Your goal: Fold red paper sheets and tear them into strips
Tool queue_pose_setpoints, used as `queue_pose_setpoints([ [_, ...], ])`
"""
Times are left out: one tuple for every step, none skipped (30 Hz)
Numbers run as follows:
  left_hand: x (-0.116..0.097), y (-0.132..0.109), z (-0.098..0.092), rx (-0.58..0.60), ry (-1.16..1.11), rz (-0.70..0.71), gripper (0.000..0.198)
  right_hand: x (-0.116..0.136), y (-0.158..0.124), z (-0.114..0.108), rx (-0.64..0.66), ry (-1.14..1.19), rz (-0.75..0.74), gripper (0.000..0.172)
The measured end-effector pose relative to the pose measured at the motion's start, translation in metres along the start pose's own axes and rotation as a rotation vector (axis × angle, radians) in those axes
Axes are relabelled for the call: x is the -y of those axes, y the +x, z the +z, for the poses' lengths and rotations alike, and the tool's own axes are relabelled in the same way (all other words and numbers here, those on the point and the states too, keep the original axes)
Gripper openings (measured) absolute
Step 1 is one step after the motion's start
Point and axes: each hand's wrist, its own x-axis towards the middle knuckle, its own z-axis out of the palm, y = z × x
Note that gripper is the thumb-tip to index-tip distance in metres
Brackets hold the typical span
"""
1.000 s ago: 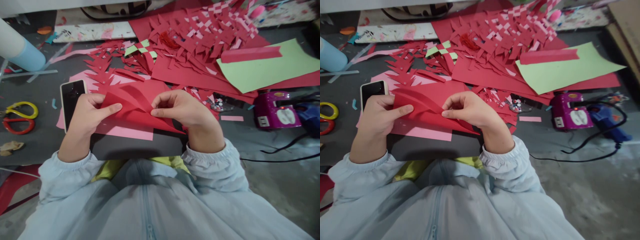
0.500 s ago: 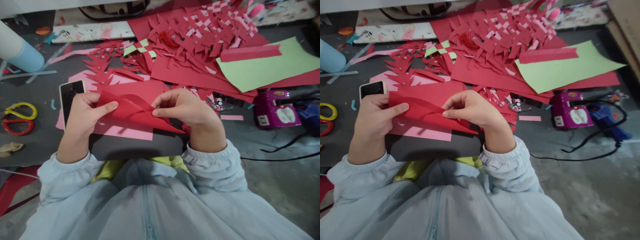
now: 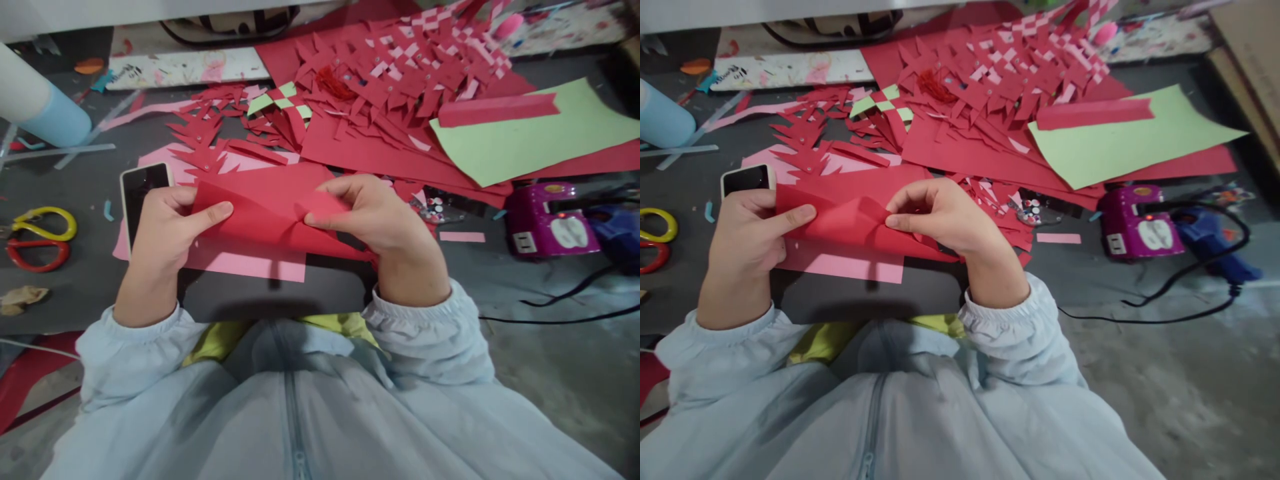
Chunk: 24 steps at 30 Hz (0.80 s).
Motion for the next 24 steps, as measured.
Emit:
queue_pose_setpoints([
  [0.000,0.000,-0.001,0.036,0.024,0.004,0.022,0.000,0.000,-0.001,0.016,0.002,0.012,0.023],
  [0.000,0.000,-0.002,0.061,0.038,0.010,0.020,0.000,0.000,-0.001,0.034,0.006,0.028,0.023],
  [0.000,0.000,-0.002,0.076,0.042,0.020,0.019,-0.001,0.000,-0.002,0.051,0.010,0.042,0.022],
  [0.000,0.000,-0.002,0.071,0.032,0.032,0.018,-0.001,0.000,-0.002,0.063,0.010,0.052,0.022],
  [-0.001,0.000,-0.002,0.071,0.019,0.037,0.017,-0.001,0.000,-0.003,0.071,0.004,0.056,0.022],
  [-0.001,0.000,-0.001,0.075,0.007,0.039,0.017,-0.001,0.001,-0.003,0.074,-0.004,0.053,0.021],
  [-0.002,0.000,0.000,0.080,-0.004,0.036,0.016,-0.001,0.001,-0.003,0.074,-0.014,0.045,0.021],
  [-0.002,0.000,0.001,0.084,-0.013,0.033,0.016,-0.002,0.001,-0.004,0.070,-0.025,0.033,0.020],
  [-0.003,0.000,0.001,0.087,-0.018,0.031,0.015,-0.002,0.001,-0.004,0.064,-0.032,0.020,0.020],
  [-0.003,0.000,0.002,0.089,-0.020,0.032,0.016,-0.002,0.001,-0.003,0.056,-0.035,0.006,0.020],
  [-0.002,0.000,0.002,0.088,-0.019,0.034,0.016,-0.003,0.001,-0.003,0.053,-0.035,-0.005,0.020],
  [-0.002,0.000,0.001,0.086,-0.015,0.036,0.017,-0.003,0.001,-0.003,0.050,-0.033,-0.016,0.020],
  [-0.001,0.001,0.001,0.083,-0.011,0.038,0.018,-0.003,0.000,-0.003,0.043,-0.031,-0.027,0.020],
  [-0.001,0.001,0.000,0.078,-0.007,0.040,0.018,-0.003,0.000,-0.003,0.032,-0.027,-0.043,0.019],
  [0.000,0.001,0.000,0.074,-0.007,0.042,0.019,-0.002,0.000,-0.002,0.020,-0.025,-0.056,0.018],
  [0.001,0.001,0.000,0.071,-0.008,0.046,0.019,0.000,0.000,-0.002,0.009,-0.025,-0.064,0.017],
  [0.001,0.002,0.000,0.070,-0.011,0.051,0.018,0.002,-0.001,-0.002,0.002,-0.029,-0.064,0.016],
  [0.001,0.002,0.000,0.072,-0.016,0.058,0.018,0.004,-0.001,-0.002,0.001,-0.033,-0.056,0.015],
  [0.000,0.002,0.000,0.075,-0.024,0.063,0.018,0.006,-0.002,-0.002,0.009,-0.040,-0.038,0.014],
  [0.000,0.003,0.000,0.079,-0.031,0.062,0.017,0.008,-0.002,-0.002,0.021,-0.049,-0.015,0.013],
  [-0.001,0.003,0.001,0.080,-0.038,0.057,0.017,0.009,-0.003,-0.002,0.039,-0.060,0.010,0.012],
  [-0.003,0.003,0.001,0.077,-0.045,0.050,0.016,0.010,-0.003,-0.003,0.063,-0.067,0.032,0.011],
  [-0.004,0.003,0.002,0.070,-0.050,0.041,0.015,0.011,-0.003,-0.003,0.080,-0.069,0.049,0.011],
  [-0.005,0.003,0.002,0.061,-0.051,0.033,0.014,0.010,-0.003,-0.004,0.092,-0.065,0.062,0.011],
])
